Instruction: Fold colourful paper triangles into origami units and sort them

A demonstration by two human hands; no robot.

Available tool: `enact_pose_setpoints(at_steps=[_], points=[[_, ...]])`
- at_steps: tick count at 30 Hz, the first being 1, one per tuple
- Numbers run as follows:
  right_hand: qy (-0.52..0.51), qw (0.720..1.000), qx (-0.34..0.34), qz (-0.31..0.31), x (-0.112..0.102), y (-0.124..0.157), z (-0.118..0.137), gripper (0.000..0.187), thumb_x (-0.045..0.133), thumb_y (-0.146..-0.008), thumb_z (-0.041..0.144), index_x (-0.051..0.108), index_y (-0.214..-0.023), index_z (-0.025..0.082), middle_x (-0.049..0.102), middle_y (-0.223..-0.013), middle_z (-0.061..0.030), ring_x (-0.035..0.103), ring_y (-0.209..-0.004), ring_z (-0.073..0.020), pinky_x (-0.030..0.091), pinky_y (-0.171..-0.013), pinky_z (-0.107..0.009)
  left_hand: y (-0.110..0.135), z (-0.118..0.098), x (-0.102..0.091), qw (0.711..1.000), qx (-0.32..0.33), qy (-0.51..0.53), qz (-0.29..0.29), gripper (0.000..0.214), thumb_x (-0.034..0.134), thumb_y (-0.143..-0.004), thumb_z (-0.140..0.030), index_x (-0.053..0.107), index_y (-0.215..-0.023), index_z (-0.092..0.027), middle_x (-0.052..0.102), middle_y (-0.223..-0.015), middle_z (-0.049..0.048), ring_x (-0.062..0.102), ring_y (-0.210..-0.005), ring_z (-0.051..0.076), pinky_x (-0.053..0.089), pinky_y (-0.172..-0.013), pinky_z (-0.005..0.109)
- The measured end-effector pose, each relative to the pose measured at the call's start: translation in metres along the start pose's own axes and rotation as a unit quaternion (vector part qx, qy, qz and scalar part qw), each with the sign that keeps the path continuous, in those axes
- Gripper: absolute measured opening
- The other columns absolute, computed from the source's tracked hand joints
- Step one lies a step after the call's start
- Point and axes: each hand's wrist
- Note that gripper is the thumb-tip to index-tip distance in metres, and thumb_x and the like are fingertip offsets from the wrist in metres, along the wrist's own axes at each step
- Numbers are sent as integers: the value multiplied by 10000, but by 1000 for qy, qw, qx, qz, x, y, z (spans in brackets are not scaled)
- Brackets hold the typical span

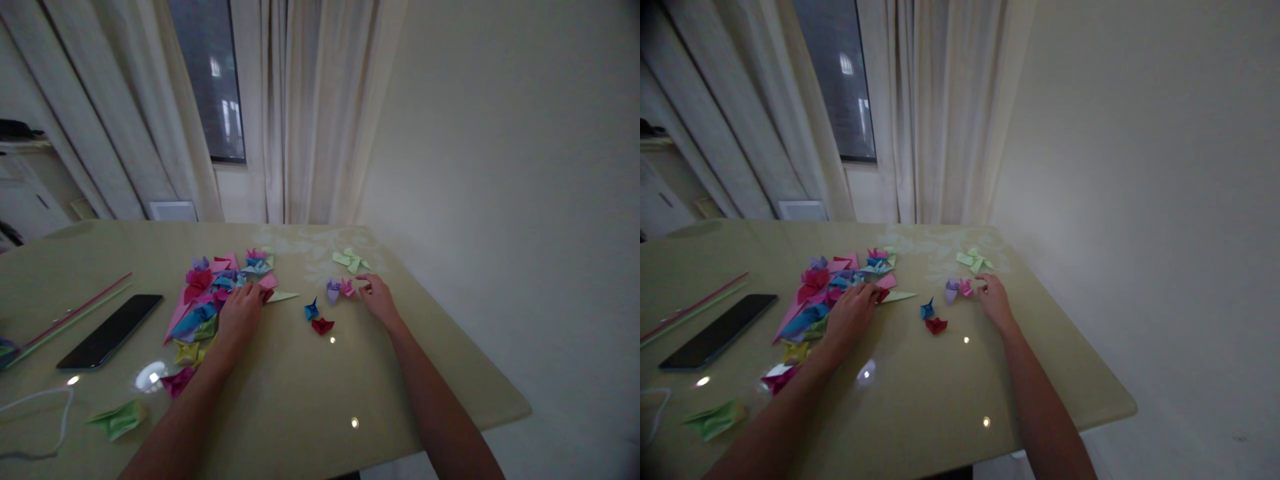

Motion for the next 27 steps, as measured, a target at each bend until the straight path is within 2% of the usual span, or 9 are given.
enact_pose_setpoints(at_steps=[2, 4, 8, 11, 15, 17, 21, 24, 27], points=[[26, 997, -36, -68, -2, 2, 11, 359, 523, -856, 121, 745, -1133, 174, 699, -1128, -113, 677, -793, -200, 585, -844, -393, 5, -16, 1, 997, 27, 72, -5, 247, 473, -1045, -237, 716, -1070, -201, 730, -1085, 110, 679, -1045, 268, 510, -941, 370], [20, 993, -81, -86, 0, 7, 29, 309, 521, -936, 174, 731, -1163, 180, 679, -1129, -120, 669, -838, -215, 583, -859, -393, 11, -36, 5, 986, 61, 151, 23, 238, 485, -1042, -231, 718, -1090, -225, 737, -1099, 85, 697, -1029, 235, 525, -910, 334], [-17, 980, -196, 20, 14, 24, 63, 221, 556, -1041, 301, 734, -1154, 233, 703, -1098, -100, 677, -995, -245, 568, -948, -402, 16, -63, 16, 962, 90, 251, 59, 294, 448, -1061, -255, 698, -1216, -236, 738, -1182, 78, 712, -1070, 208, 541, -942, 324], [-24, 964, -254, 77, 28, 36, 76, 222, 563, -1057, 302, 747, -1169, 248, 731, -1121, -98, 677, -1098, -260, 521, -1065, -466, 13, -53, 19, 979, 36, 197, 27, 356, 434, -1048, -210, 660, -1323, -206, 715, -1283, 125, 676, -1167, 243, 527, -983, 377], [-29, 943, -280, 176, 37, 45, 81, 363, 647, -1032, 373, 685, -1375, 262, 665, -1414, -132, 639, -1274, -287, 508, -1102, -483, 13, -22, 15, 999, -30, 11, 34, 322, 521, -989, -182, 703, -1253, -208, 676, -1365, 167, 585, -1263, 343, 472, -990, 488], [-27, 929, -294, 222, 38, 48, 82, 398, 679, -1018, 383, 674, -1402, 279, 643, -1460, -127, 633, -1294, -285, 507, -1103, -464, 13, -14, 10, 997, -15, -31, 63, 256, 518, -995, -198, 733, -1132, -212, 708, -1273, 156, 601, -1206, 342, 447, -978, 493], [-37, 911, -320, 259, 41, 50, 84, 294, 654, -1033, 279, 724, -1319, 265, 720, -1312, -101, 680, -1183, -241, 535, -1045, -396, 12, -14, 6, 993, 33, -71, 90, 285, 463, -976, -105, 729, -991, -205, 735, -1130, 139, 645, -1116, 311, 435, -931, 445], [-33, 912, -323, 249, 43, 49, 83, 238, 631, -1038, 231, 747, -1244, 258, 728, -1253, -93, 688, -1132, -228, 543, -1016, -380, 8, -16, 8, 997, 21, -62, 46, 300, 430, -992, -124, 722, -1008, -187, 736, -1087, 152, 661, -1082, 319, 455, -895, 432], [-28, 921, -318, 225, 43, 49, 82, 185, 686, -1010, 272, 754, -1180, 244, 715, -1258, -107, 681, -1134, -243, 541, -1007, -392, 5, -17, 8, 997, -14, 53, -58, 301, 408, -1034, -237, 703, -1017, -181, 730, -1021, 140, 664, -1026, 307, 484, -893, 419]])
Point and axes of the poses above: each hand's wrist, its own y-axis away from the middle knuckle, its own x-axis out of the palm, z = x × y
